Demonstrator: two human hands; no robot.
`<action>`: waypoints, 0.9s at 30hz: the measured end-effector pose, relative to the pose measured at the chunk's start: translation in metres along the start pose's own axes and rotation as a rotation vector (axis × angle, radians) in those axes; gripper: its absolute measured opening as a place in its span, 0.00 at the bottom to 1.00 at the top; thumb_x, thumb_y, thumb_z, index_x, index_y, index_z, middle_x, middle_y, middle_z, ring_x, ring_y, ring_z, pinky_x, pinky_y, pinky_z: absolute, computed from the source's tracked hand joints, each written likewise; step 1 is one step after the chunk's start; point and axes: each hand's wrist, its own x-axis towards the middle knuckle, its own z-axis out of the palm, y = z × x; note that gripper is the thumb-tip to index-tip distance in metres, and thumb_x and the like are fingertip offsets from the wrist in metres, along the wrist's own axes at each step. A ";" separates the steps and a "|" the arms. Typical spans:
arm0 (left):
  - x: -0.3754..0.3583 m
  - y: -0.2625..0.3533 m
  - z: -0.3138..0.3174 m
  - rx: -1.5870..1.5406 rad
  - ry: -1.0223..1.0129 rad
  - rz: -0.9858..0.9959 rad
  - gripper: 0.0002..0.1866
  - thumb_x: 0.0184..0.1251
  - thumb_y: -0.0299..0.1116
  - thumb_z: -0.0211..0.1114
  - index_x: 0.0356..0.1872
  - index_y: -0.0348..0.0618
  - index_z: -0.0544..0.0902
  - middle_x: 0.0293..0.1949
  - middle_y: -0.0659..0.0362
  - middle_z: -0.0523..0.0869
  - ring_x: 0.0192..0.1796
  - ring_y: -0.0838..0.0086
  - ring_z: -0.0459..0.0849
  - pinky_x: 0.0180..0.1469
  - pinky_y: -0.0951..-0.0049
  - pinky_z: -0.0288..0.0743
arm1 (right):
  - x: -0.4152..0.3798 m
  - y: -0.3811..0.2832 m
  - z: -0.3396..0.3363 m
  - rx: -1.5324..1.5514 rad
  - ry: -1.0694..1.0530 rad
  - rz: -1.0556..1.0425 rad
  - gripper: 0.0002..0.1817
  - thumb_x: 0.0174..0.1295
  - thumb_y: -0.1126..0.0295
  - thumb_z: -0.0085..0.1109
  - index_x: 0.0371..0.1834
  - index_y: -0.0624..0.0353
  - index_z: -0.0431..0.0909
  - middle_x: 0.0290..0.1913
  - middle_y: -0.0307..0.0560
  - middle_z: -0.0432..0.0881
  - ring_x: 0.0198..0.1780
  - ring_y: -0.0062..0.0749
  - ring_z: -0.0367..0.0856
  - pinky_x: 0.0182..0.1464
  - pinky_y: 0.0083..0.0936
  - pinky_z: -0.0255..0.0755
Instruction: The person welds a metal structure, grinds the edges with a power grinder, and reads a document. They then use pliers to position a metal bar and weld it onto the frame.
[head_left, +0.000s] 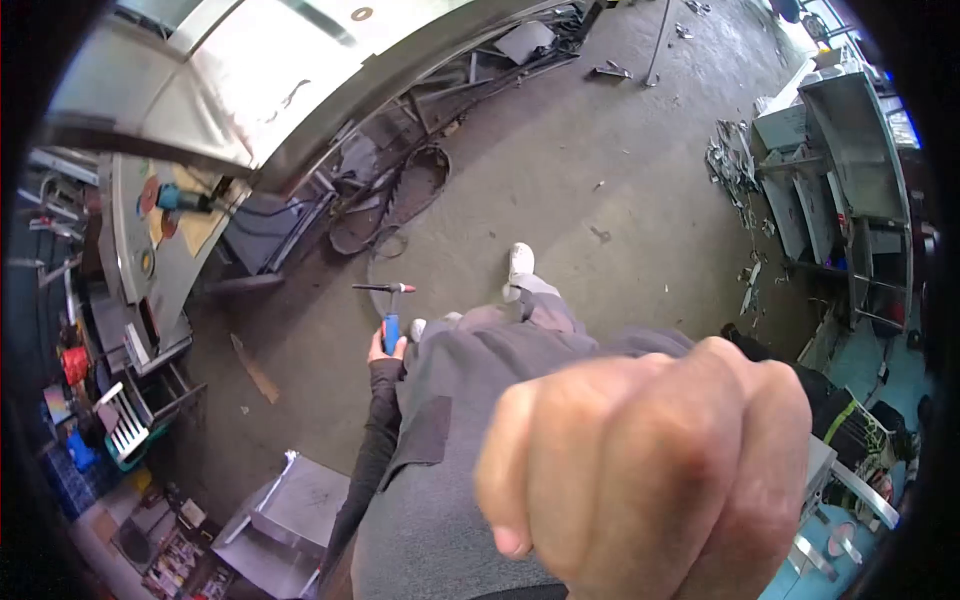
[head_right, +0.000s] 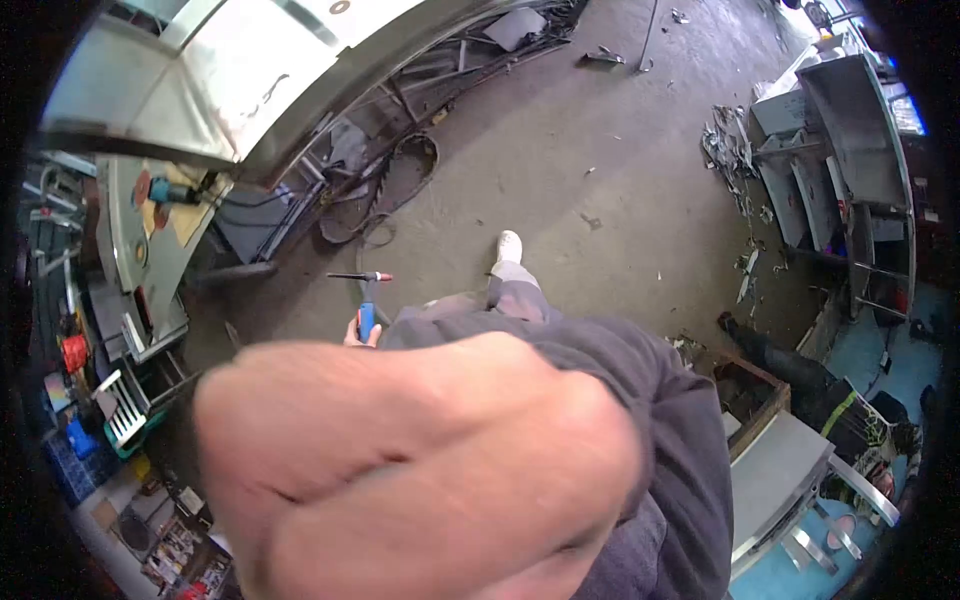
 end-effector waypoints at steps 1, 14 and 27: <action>0.015 0.012 0.016 0.044 0.030 0.041 0.35 0.47 0.39 0.74 0.57 0.35 0.72 0.44 0.48 0.82 0.46 0.65 0.82 0.51 0.68 0.74 | -0.002 -0.016 -0.019 -0.072 0.030 -0.023 0.05 0.52 0.69 0.68 0.31 0.54 0.83 0.33 0.37 0.77 0.34 0.23 0.75 0.35 0.21 0.69; 0.111 0.307 0.124 -0.287 -0.013 0.020 0.14 0.59 0.32 0.67 0.44 0.41 0.76 0.16 0.66 0.74 0.14 0.84 0.70 0.15 0.80 0.62 | 0.026 -0.195 -0.200 -0.975 -0.041 -0.733 0.05 0.53 0.73 0.65 0.28 0.57 0.77 0.27 0.34 0.78 0.24 0.22 0.76 0.34 0.19 0.73; 0.384 0.626 0.153 -0.145 0.310 0.885 0.33 0.55 0.25 0.65 0.65 0.40 0.66 0.41 0.52 0.78 0.43 0.68 0.80 0.41 0.70 0.76 | 0.191 -0.190 -0.369 -0.905 0.028 -0.599 0.09 0.55 0.73 0.63 0.38 0.59 0.76 0.28 0.42 0.78 0.25 0.25 0.75 0.30 0.13 0.69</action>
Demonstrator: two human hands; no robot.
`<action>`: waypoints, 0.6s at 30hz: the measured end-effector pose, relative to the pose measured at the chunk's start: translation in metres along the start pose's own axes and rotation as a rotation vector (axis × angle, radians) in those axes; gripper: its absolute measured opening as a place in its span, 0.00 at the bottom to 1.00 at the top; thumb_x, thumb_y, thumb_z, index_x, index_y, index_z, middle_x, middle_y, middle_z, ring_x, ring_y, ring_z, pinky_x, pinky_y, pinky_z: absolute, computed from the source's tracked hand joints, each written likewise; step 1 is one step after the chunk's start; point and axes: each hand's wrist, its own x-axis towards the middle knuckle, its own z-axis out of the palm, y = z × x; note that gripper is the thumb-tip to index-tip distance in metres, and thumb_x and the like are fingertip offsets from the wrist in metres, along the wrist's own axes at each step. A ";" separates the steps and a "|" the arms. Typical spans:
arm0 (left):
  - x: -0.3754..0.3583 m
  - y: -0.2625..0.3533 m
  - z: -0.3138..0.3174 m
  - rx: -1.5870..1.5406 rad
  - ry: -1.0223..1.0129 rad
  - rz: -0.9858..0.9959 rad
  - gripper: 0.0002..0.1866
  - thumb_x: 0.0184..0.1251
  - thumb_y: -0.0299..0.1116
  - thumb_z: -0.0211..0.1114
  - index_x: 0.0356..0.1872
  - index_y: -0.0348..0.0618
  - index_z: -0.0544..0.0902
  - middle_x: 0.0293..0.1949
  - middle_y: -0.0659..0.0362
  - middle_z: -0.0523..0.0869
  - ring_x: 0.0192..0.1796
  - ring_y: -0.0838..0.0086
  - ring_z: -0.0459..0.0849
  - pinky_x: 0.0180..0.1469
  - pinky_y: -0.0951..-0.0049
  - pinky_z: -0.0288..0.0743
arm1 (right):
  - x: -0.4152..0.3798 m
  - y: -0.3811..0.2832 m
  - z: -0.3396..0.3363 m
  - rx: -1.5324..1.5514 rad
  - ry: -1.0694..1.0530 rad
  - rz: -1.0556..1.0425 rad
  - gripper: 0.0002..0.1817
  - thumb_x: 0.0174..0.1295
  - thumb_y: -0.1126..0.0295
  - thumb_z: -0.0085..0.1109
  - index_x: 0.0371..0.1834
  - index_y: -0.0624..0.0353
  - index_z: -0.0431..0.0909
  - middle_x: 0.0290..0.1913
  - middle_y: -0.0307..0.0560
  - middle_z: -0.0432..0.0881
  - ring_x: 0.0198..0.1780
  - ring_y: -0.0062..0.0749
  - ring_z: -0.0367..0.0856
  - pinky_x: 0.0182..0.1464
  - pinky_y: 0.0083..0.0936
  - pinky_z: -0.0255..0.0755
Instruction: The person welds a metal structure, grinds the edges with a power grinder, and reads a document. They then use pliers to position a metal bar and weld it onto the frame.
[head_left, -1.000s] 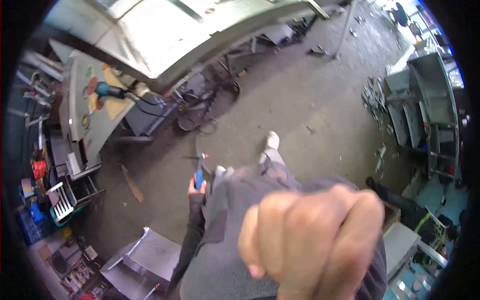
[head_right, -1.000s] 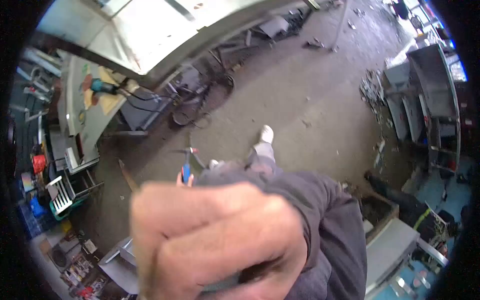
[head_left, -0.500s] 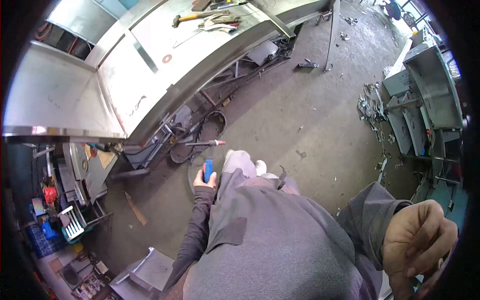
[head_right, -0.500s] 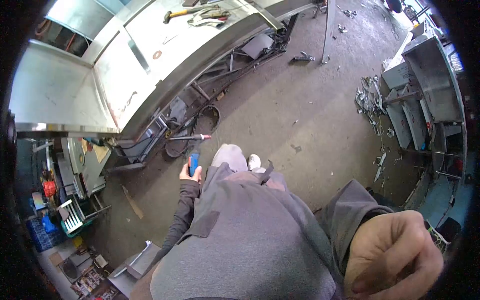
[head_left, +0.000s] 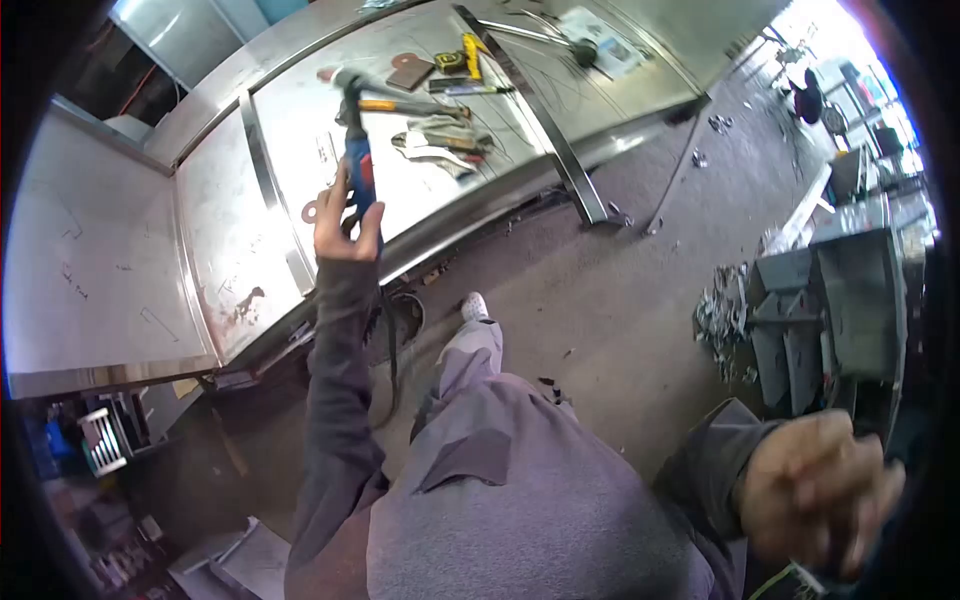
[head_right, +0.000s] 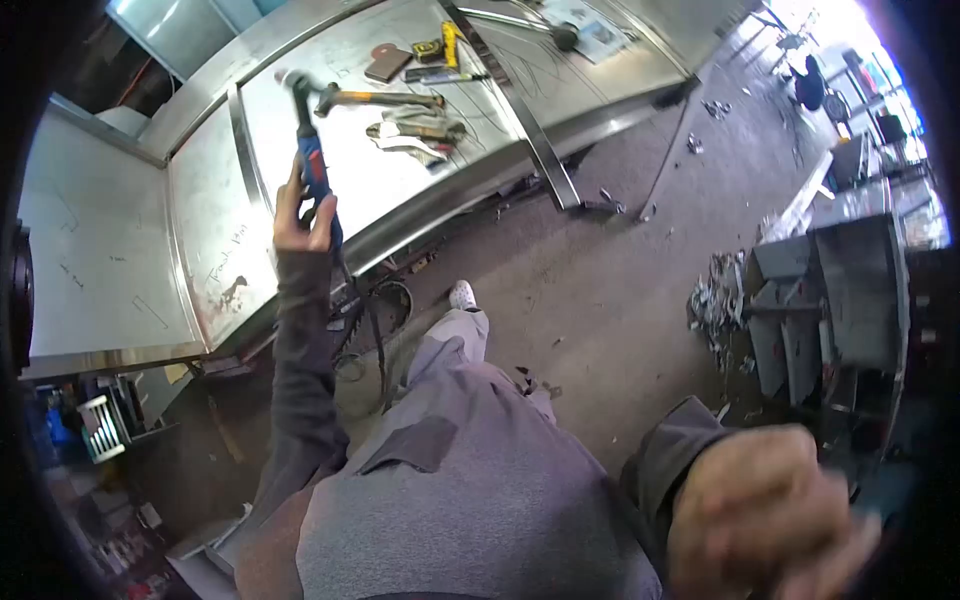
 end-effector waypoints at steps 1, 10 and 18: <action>0.030 -0.004 0.017 0.125 0.034 0.011 0.34 0.52 0.26 0.67 0.64 0.43 0.69 0.41 0.50 0.78 0.42 0.65 0.81 0.41 0.68 0.76 | 0.007 0.022 -0.021 0.038 -0.012 0.183 0.14 0.55 0.73 0.61 0.44 0.62 0.72 0.26 0.49 0.77 0.26 0.29 0.75 0.30 0.13 0.67; 0.143 -0.230 0.178 0.466 0.042 -0.155 0.33 0.45 0.36 0.73 0.56 0.38 0.76 0.41 0.42 0.76 0.42 0.53 0.79 0.47 0.62 0.74 | -0.061 0.213 -0.113 -0.721 0.114 0.985 0.31 0.54 0.77 0.62 0.64 0.59 0.65 0.46 0.44 0.77 0.34 0.19 0.76 0.37 0.15 0.71; 0.139 -0.232 0.180 0.385 -0.166 -0.451 0.34 0.45 0.30 0.73 0.59 0.42 0.74 0.40 0.49 0.77 0.41 0.61 0.79 0.46 0.66 0.74 | -0.132 0.327 -0.209 -0.480 0.089 1.261 0.28 0.57 0.76 0.60 0.63 0.59 0.65 0.41 0.44 0.79 0.35 0.21 0.78 0.34 0.17 0.73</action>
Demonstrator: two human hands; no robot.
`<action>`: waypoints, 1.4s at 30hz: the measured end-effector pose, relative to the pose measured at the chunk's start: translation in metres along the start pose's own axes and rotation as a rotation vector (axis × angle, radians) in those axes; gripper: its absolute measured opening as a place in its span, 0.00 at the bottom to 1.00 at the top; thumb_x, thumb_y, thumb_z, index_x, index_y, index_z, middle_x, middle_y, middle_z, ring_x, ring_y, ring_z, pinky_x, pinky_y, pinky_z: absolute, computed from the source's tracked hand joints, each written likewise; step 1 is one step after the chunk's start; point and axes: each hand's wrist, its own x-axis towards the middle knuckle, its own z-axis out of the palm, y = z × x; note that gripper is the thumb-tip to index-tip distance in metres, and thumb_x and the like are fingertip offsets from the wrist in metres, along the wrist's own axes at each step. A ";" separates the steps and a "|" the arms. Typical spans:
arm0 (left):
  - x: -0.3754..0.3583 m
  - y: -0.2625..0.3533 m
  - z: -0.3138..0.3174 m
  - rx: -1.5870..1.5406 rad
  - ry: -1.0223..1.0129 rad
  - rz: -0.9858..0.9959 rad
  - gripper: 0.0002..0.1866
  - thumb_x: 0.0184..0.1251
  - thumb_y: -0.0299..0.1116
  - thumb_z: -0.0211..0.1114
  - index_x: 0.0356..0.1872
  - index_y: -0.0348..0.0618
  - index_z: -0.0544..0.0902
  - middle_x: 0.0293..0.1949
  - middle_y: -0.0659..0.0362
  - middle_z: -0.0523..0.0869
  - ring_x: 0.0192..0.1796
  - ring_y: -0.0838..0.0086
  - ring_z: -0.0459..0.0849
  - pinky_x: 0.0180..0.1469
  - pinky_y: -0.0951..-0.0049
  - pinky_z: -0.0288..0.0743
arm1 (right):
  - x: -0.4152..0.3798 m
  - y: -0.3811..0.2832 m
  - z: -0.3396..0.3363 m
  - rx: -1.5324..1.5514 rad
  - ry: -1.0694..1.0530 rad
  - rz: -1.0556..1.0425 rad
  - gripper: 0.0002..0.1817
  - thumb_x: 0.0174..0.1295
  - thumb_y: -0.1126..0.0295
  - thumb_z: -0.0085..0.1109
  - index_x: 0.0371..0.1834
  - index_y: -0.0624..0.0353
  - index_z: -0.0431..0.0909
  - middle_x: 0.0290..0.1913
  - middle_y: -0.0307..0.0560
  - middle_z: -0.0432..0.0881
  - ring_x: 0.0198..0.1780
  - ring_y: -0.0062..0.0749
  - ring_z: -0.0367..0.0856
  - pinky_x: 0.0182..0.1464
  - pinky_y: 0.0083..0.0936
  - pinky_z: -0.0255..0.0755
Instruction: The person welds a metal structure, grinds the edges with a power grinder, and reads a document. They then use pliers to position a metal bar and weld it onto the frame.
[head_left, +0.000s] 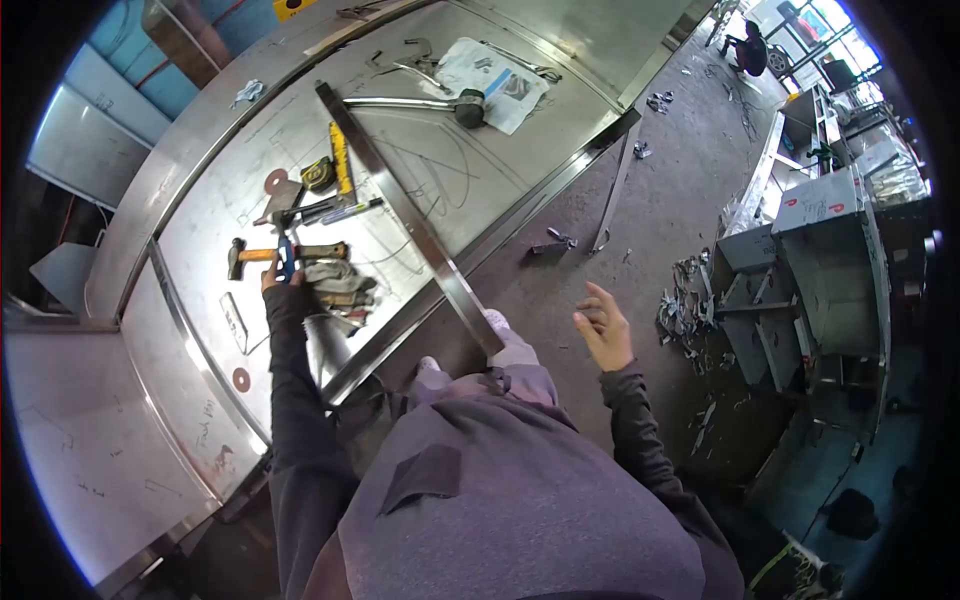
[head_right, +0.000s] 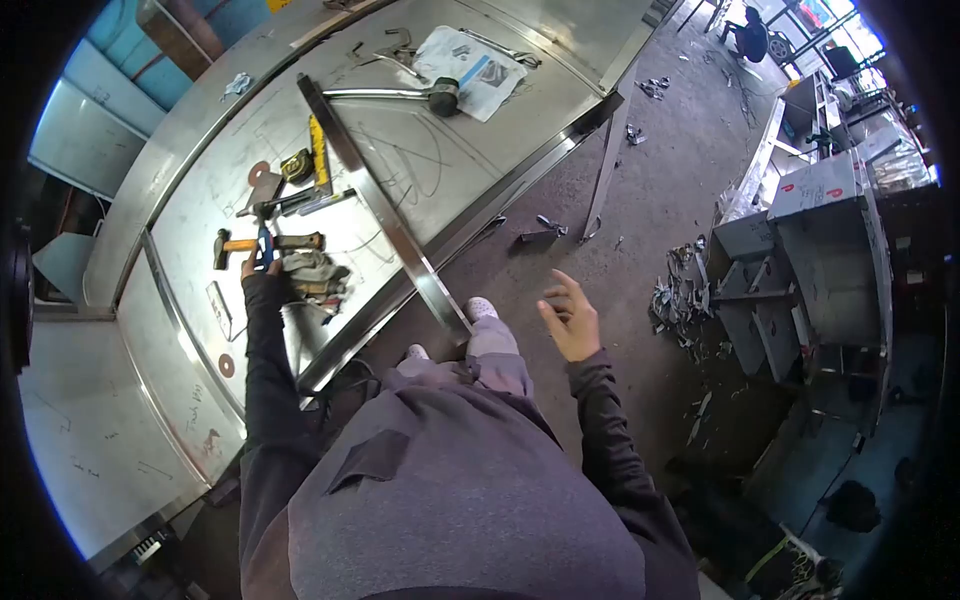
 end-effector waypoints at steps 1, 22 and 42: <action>-0.002 -0.002 0.001 -0.079 0.008 -0.025 0.34 0.46 0.31 0.73 0.59 0.41 0.74 0.39 0.50 0.79 0.40 0.64 0.81 0.43 0.67 0.76 | 0.022 0.009 -0.003 -0.004 -0.012 0.003 0.28 0.57 0.76 0.60 0.63 0.59 0.65 0.41 0.44 0.79 0.35 0.21 0.78 0.34 0.17 0.73; -0.259 0.118 0.040 0.482 0.591 -0.005 0.23 0.60 0.31 0.64 0.56 0.36 0.74 0.53 0.43 0.74 0.54 0.51 0.74 0.53 0.61 0.71 | 0.186 0.071 -0.002 -0.142 -0.725 -0.223 0.23 0.55 0.75 0.60 0.56 0.59 0.70 0.33 0.47 0.83 0.25 0.28 0.81 0.32 0.24 0.74; -0.688 0.083 0.328 -0.207 -0.251 -1.302 0.21 0.62 0.22 0.53 0.58 0.43 0.74 0.50 0.50 0.81 0.48 0.63 0.83 0.49 0.66 0.77 | 0.285 0.072 -0.040 -0.169 -0.764 -0.552 0.21 0.57 0.74 0.54 0.56 0.60 0.73 0.44 0.51 0.81 0.42 0.37 0.83 0.44 0.27 0.77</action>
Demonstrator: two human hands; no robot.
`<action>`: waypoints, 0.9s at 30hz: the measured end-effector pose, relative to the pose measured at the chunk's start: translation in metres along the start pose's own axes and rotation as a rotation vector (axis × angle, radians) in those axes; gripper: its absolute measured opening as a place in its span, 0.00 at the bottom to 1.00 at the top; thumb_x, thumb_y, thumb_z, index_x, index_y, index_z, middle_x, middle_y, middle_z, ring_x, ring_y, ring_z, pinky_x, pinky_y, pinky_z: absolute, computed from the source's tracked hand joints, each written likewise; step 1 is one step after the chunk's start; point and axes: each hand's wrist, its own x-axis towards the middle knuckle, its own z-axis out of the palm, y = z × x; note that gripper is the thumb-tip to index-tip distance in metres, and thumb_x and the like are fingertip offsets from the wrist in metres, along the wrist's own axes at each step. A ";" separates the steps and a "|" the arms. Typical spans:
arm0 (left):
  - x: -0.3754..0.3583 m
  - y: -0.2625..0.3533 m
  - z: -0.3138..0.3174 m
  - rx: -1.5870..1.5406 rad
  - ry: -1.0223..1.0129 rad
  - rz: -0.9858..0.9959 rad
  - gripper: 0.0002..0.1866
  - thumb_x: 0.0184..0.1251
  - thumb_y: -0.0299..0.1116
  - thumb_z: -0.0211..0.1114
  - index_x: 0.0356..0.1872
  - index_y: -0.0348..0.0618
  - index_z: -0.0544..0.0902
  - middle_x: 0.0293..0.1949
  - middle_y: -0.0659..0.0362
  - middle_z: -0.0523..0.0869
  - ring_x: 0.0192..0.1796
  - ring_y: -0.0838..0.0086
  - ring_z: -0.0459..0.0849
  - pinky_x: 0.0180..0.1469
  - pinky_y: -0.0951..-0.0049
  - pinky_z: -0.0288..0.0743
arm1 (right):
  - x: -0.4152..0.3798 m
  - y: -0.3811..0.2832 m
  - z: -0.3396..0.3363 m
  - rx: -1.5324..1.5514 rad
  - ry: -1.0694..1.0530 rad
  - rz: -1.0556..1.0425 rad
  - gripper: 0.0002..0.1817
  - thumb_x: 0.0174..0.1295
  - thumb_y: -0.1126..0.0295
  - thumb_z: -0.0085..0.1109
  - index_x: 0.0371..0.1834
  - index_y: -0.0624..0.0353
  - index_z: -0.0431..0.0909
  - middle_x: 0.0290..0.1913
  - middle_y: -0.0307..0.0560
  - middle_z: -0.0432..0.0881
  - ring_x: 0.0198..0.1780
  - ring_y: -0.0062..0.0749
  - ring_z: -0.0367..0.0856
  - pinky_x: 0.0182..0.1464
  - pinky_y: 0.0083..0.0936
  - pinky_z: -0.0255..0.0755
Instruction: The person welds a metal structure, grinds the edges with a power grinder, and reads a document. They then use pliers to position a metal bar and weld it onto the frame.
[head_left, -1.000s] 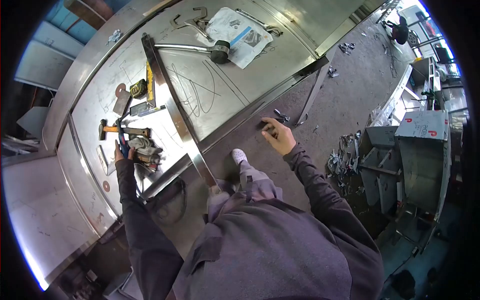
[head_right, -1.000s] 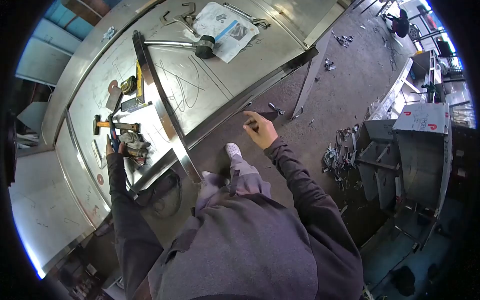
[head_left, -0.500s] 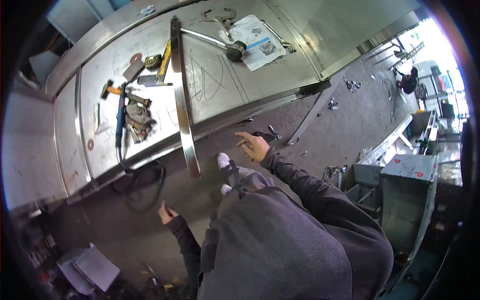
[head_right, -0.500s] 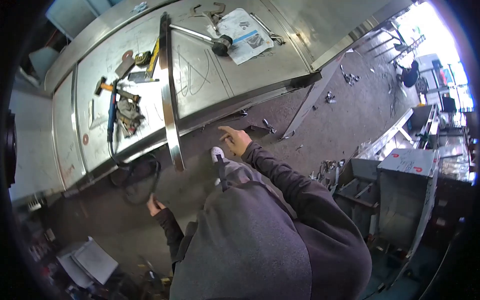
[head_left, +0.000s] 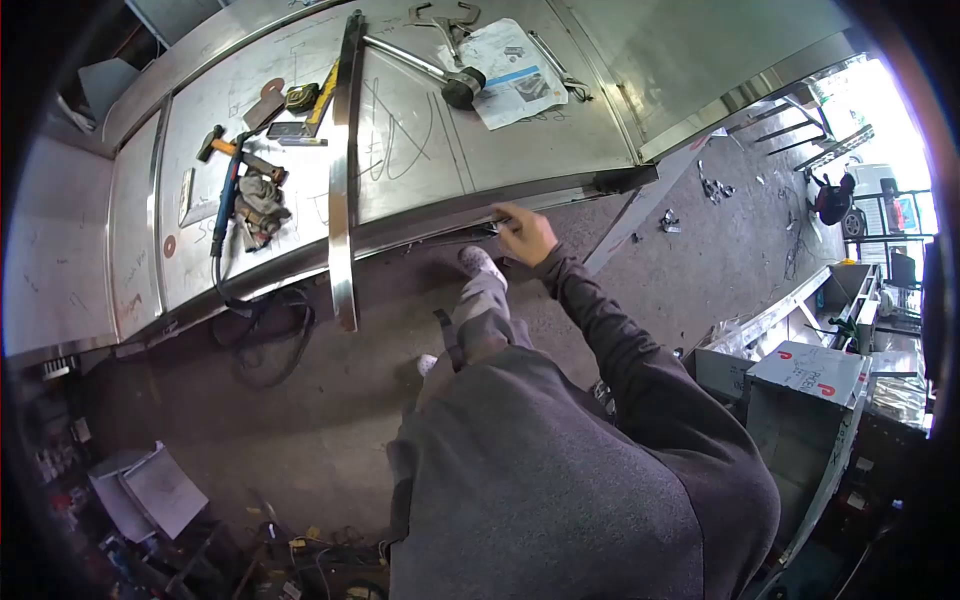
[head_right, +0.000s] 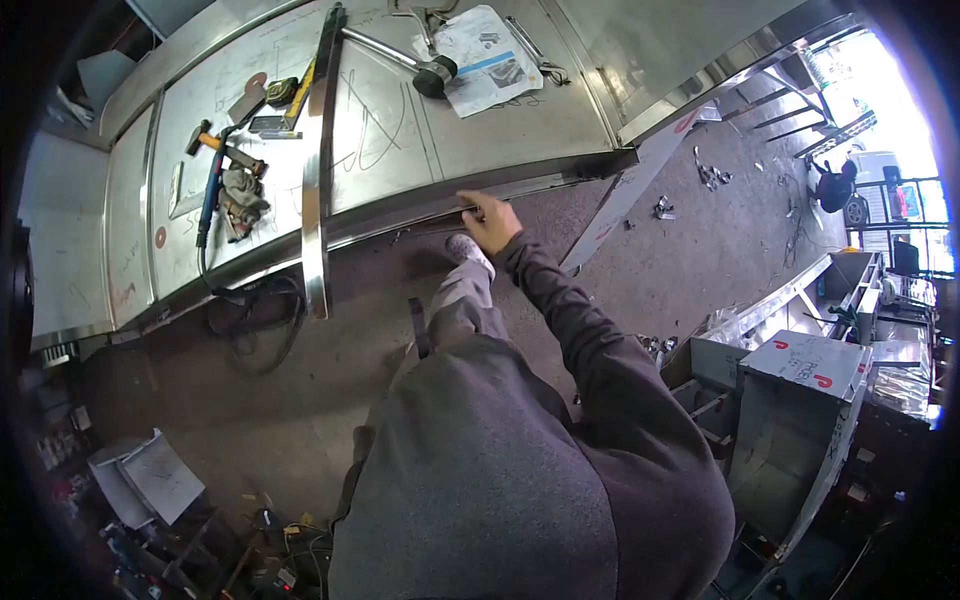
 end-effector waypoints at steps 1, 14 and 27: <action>-0.001 0.015 0.000 -0.038 0.000 0.002 0.21 0.63 0.23 0.54 0.58 0.43 0.74 0.50 0.50 0.81 0.48 0.63 0.83 0.49 0.66 0.77 | 0.014 0.007 -0.013 -0.013 0.045 0.004 0.20 0.57 0.74 0.55 0.55 0.61 0.73 0.43 0.53 0.82 0.40 0.38 0.83 0.43 0.27 0.77; -0.018 0.193 0.017 -0.338 0.106 0.007 0.18 0.66 0.28 0.56 0.58 0.43 0.74 0.50 0.50 0.82 0.46 0.65 0.84 0.48 0.68 0.77 | 0.181 0.146 -0.164 -0.092 0.366 0.439 0.21 0.56 0.59 0.65 0.46 0.63 0.77 0.30 0.45 0.84 0.21 0.24 0.81 0.25 0.20 0.73; -0.096 0.383 0.033 -0.197 0.079 0.219 0.19 0.69 0.36 0.56 0.58 0.42 0.74 0.48 0.51 0.83 0.45 0.68 0.83 0.46 0.72 0.77 | 0.218 0.038 -0.219 0.080 0.312 0.203 0.11 0.61 0.66 0.59 0.37 0.65 0.77 0.30 0.40 0.80 0.32 0.18 0.77 0.34 0.17 0.70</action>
